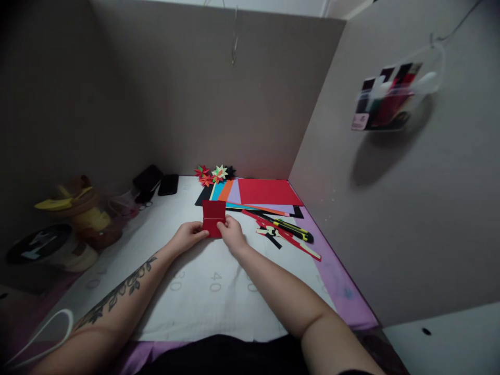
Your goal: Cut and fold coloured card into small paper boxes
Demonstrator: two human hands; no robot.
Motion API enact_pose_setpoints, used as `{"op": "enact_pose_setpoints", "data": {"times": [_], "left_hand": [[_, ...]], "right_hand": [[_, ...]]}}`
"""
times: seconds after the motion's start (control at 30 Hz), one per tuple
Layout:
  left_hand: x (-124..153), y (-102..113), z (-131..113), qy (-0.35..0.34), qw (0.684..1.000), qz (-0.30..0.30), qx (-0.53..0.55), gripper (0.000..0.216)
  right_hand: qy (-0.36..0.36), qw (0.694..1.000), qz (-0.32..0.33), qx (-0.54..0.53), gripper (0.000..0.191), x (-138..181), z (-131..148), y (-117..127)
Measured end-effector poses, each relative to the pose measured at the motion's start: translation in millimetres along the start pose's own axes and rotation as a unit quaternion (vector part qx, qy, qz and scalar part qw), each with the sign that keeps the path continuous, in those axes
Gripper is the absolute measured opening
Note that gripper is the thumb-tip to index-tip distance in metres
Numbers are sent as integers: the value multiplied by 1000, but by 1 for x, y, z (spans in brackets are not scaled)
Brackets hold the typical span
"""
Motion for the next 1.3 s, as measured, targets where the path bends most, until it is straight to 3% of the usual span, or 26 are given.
{"op": "enact_pose_setpoints", "data": {"times": [0.43,0.63,0.83,0.97,1.17,1.3], "left_hand": [[2,-2,1,26,997,-2,75,16],[4,-17,-3,24,983,-2,184,44],[1,-14,-5,45,977,-42,204,40],[1,-7,-7,46,967,-51,244,48],[6,-6,-9,48,955,4,292,50],[5,0,-5,54,940,-25,335,46]], "right_hand": [[-25,999,-1,-21,22,4,3,-2],[-37,998,-2,-48,22,6,6,-6],[-49,996,24,-73,26,10,7,-13],[-71,996,46,-24,23,13,3,-15],[-69,994,49,62,16,11,-1,-5],[-85,991,65,75,16,13,-6,-3]]}}
Point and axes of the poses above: each hand's wrist, its own x-axis away from the middle knuckle, its own y-axis out of the back of the hand, z = x × y, the point moved 6 cm from there along -x, towards the middle knuckle, and after that the axes turned 6 degrees about -x, right-handed, at the moved point
